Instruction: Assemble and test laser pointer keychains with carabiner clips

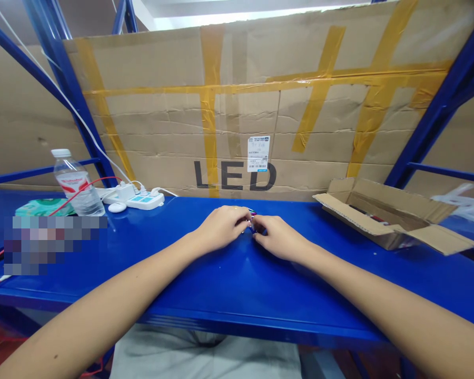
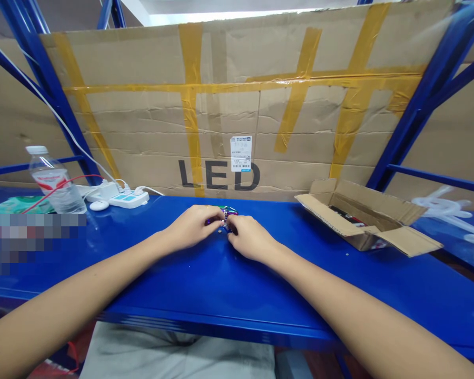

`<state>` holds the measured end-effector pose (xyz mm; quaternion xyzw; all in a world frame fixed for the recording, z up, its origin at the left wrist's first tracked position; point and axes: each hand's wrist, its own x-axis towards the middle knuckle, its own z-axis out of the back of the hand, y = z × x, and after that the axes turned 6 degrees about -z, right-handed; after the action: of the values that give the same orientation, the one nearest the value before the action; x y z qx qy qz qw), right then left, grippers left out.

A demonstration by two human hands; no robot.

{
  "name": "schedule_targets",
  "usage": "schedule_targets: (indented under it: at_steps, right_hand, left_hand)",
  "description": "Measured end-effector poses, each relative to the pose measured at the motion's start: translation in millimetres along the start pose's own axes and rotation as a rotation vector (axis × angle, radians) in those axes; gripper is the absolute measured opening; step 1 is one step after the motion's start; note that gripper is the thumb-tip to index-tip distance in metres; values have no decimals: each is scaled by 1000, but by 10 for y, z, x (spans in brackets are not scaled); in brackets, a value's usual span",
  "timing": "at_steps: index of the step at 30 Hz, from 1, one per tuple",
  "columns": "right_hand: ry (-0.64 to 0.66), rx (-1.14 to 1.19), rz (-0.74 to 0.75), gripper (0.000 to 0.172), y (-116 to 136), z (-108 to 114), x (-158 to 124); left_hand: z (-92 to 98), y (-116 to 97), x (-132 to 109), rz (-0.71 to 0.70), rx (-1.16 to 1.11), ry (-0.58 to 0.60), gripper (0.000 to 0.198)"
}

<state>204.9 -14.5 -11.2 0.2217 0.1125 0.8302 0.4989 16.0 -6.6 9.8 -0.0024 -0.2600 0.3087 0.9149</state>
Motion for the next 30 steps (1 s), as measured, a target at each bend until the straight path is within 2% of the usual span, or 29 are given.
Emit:
schedule_targets:
  at_steps: [5, 13, 18, 22, 25, 30]
  right_hand:
    - [-26, 78, -20, 14, -45, 4, 22]
    - [-26, 212, 4, 17, -49, -8, 37]
    - [70, 402, -113, 8, -85, 2, 79]
    - [-19, 252, -89, 11, -139, 26, 92]
    - [-31, 115, -68, 13, -133, 41, 69]
    - [6, 20, -16, 16, -81, 53, 32]
  left_hand:
    - [0, -18, -9, -55, 1, 68, 22]
    - [-16, 31, -16, -100, 63, 55, 24]
    - [-10, -3, -32, -104, 119, 87, 31]
    - [-12, -1, -27, -83, 96, 97, 35]
    - [-11, 41, -20, -20, 113, 105, 32]
    - [-57, 117, -35, 36, 215, 268, 23]
